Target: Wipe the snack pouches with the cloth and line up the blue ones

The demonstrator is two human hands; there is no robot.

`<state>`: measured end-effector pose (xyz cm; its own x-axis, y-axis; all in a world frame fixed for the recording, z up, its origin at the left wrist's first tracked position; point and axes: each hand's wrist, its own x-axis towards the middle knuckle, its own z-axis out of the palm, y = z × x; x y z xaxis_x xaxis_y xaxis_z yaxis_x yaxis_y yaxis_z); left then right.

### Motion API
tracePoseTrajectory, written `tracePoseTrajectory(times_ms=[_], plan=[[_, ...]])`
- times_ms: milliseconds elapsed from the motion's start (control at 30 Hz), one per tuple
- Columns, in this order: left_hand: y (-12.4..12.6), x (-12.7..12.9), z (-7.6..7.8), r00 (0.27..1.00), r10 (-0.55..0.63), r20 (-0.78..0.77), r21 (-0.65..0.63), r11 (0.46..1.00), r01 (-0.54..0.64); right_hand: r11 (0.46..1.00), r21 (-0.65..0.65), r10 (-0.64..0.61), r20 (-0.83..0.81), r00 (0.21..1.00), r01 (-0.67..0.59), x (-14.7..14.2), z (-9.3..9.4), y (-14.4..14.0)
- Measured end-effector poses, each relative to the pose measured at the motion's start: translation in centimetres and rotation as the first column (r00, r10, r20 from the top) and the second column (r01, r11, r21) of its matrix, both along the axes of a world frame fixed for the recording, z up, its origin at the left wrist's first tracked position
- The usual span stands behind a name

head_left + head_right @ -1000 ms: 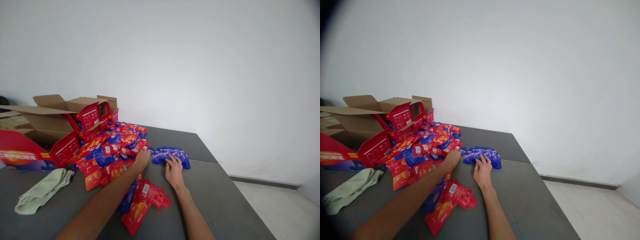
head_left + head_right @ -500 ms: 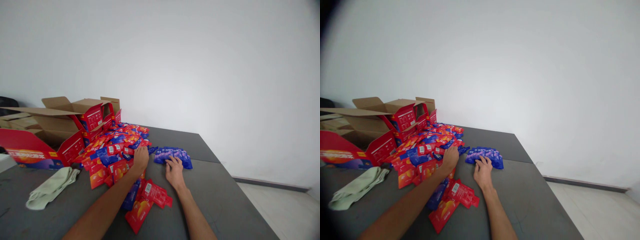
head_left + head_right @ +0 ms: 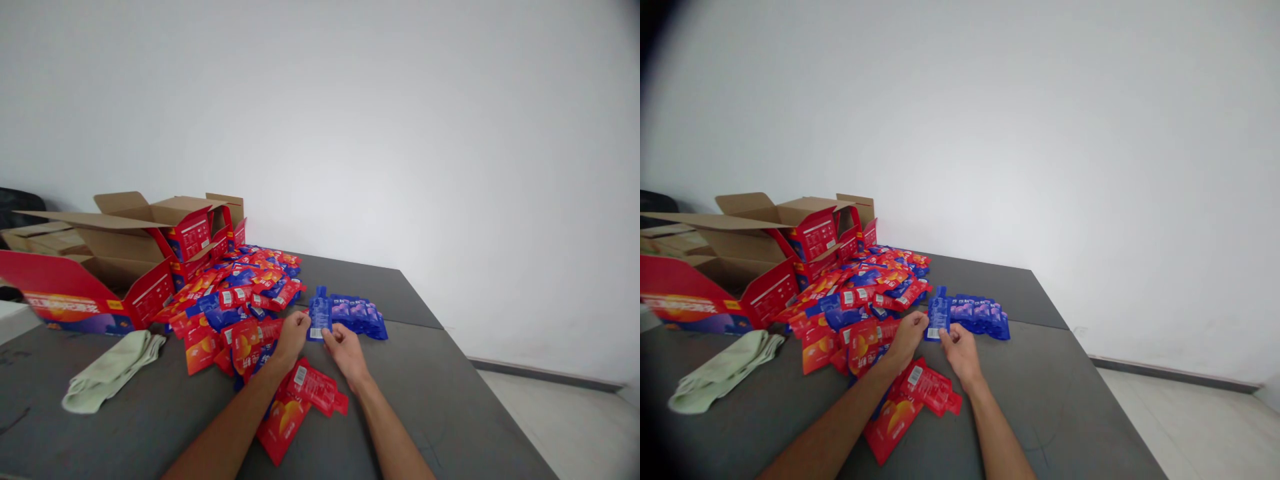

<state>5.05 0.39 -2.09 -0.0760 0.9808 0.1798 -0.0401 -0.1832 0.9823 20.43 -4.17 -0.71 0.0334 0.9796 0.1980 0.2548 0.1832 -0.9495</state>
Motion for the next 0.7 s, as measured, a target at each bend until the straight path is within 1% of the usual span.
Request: tracePoseTrajectory(times_ms=[100, 167, 300, 400, 467, 533, 600, 700], plan=[[-0.1, 0.0, 0.5, 0.989, -0.094, 0.11, -0.035, 0.995, 0.098, 0.998, -0.059, 0.02, -0.073, 0.997, -0.024, 0.1, 0.6, -0.5], [-0.1, -0.3, 1.2, 0.98, -0.113, 0.162, -0.043, 0.992, 0.121, 0.995, -0.079, 0.047, -0.07, 0.996, -0.053, 0.1, 0.8, -0.8], [-0.2, -1.2, 2.3, 0.991, -0.028, 0.127, -0.013, 0.999, 0.03, 0.981, -0.123, 0.144, -0.041, 0.989, -0.148, -0.4, 0.8, -1.1], [-0.4, -1.5, 2.6, 0.991, 0.033, 0.131, -0.028, 0.999, -0.03, 0.978, -0.127, 0.161, -0.028, 0.986, -0.164, -0.8, 0.7, -1.3], [-0.5, -1.5, 2.8, 0.985, 0.037, 0.166, -0.055, 0.998, -0.028, 0.978, -0.127, 0.165, -0.016, 0.986, -0.165, -0.9, 0.6, -1.4], [-0.6, -1.6, 3.0, 0.982, 0.0, 0.188, -0.066, 0.998, 0.013, 0.973, -0.139, 0.185, -0.006, 0.983, -0.184, -0.8, 0.5, -1.5], [-0.6, -1.7, 3.1, 0.984, -0.025, 0.177, -0.077, 0.996, 0.039, 0.962, -0.162, 0.221, -0.009, 0.975, -0.219, -0.9, 0.5, -1.5], [-0.4, -2.0, 3.1, 0.984, 0.031, 0.173, -0.122, 0.992, -0.01, 0.944, -0.189, 0.267, -0.043, 0.963, -0.27, -1.1, 0.5, -1.6]])
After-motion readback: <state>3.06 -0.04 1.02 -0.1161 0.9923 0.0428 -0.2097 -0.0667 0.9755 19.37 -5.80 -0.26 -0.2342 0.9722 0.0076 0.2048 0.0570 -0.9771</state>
